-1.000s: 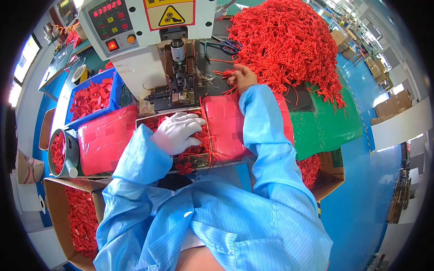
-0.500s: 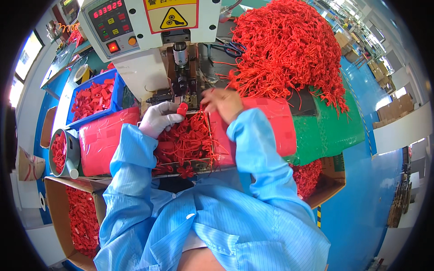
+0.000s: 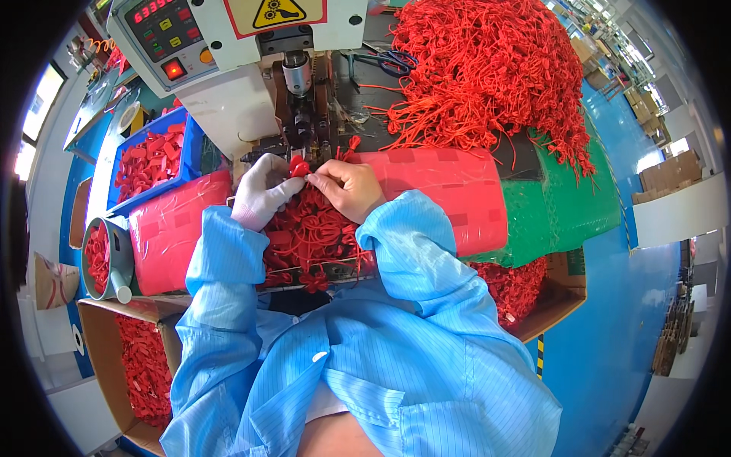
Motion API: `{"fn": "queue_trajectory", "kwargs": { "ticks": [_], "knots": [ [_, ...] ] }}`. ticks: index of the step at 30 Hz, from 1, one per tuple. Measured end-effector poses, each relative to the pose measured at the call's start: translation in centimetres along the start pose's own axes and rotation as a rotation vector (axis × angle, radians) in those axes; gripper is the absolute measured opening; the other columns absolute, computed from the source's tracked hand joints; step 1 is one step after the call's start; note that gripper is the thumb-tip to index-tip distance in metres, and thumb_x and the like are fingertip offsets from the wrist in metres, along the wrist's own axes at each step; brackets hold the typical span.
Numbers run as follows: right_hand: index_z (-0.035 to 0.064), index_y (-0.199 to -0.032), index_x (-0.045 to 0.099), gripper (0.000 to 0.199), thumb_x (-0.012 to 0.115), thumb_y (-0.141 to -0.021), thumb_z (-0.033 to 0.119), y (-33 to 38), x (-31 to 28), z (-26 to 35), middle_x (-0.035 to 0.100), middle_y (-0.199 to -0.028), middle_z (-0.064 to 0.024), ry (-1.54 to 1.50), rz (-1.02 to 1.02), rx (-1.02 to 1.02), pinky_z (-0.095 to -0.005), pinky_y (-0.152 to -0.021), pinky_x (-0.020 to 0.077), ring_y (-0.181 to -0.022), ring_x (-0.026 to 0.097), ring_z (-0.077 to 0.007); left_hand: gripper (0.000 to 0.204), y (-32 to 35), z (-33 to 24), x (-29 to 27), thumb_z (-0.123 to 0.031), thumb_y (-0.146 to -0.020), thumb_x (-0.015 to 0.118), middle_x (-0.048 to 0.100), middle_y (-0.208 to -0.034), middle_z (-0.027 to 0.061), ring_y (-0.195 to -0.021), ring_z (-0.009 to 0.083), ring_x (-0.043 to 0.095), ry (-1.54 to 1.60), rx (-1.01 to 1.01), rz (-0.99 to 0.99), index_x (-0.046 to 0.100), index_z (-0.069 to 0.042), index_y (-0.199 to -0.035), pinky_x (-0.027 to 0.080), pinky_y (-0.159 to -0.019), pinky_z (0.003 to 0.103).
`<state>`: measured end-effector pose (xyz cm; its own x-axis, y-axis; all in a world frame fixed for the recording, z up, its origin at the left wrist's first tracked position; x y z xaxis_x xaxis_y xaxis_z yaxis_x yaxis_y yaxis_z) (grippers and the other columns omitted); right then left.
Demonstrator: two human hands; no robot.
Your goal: The person assembles tags by positioning plastic pieces and cords into a fastening machine to join them together.
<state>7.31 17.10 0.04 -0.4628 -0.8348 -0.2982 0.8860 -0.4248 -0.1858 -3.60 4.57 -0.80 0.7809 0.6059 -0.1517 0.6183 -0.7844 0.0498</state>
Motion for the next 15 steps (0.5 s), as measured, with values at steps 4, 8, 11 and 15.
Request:
{"fn": "queue_trajectory", "kwargs": {
  "ticks": [4, 8, 11, 15],
  "knots": [
    [0.0022, -0.078, 0.062, 0.013, 0.061, -0.083, 0.014, 0.1, 0.3, 0.3, 0.051, -0.055, 0.0003, 0.043, 0.015, -0.050, -0.0211, -0.045, 0.0316, -0.048, 0.041, -0.0088, 0.023, 0.0, 0.2, 0.0, -0.009, -0.074, 0.066, 0.054, -0.075, 0.0051, -0.061, 0.0112, 0.046, -0.073, 0.038, -0.036, 0.051, -0.001, -0.089, 0.039, -0.055, 0.022],
    [0.0027, -0.075, 0.061, 0.015, 0.061, -0.083, 0.015, 0.1, 0.3, 0.1, 0.050, -0.054, 0.0008, 0.062, 0.005, -0.035, -0.0216, -0.046, 0.0301, -0.049, 0.039, -0.0088, 0.024, 0.0, 0.1, 0.1, -0.008, -0.072, 0.067, 0.053, -0.074, 0.0051, -0.060, 0.0111, 0.046, -0.121, 0.087, -0.041, 0.050, -0.002, -0.088, 0.039, -0.055, 0.023],
    [0.0023, -0.079, 0.061, 0.011, 0.062, -0.081, 0.013, 0.0, 0.3, -0.1, 0.051, -0.056, 0.0005, 0.098, 0.025, -0.017, -0.0211, -0.047, 0.0318, -0.049, 0.040, -0.0085, 0.024, 0.2, -0.4, 0.2, -0.007, -0.071, 0.068, 0.054, -0.073, 0.0052, -0.059, 0.0113, 0.046, -0.142, 0.120, -0.049, 0.051, -0.001, -0.088, 0.039, -0.055, 0.022],
    [0.0023, -0.086, 0.059, 0.010, 0.064, -0.080, 0.010, -0.2, 0.5, -1.0, 0.053, -0.059, -0.0001, -0.021, 0.011, 0.017, -0.0205, -0.048, 0.0335, -0.050, 0.042, -0.0081, 0.024, 0.3, -0.6, 0.3, -0.007, -0.070, 0.069, 0.055, -0.073, 0.0050, -0.059, 0.0113, 0.046, -0.162, 0.133, -0.050, 0.053, -0.001, -0.087, 0.040, -0.055, 0.022]
  ]
}}
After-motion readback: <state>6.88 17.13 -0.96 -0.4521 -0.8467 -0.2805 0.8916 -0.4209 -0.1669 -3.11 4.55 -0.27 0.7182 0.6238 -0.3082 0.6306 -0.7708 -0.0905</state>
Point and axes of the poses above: each hand's wrist, its own y-axis away from the middle knuckle, its own x-axis out of the palm, z = x × y, the point moved 5 cm from there along -y, towards the middle knuckle
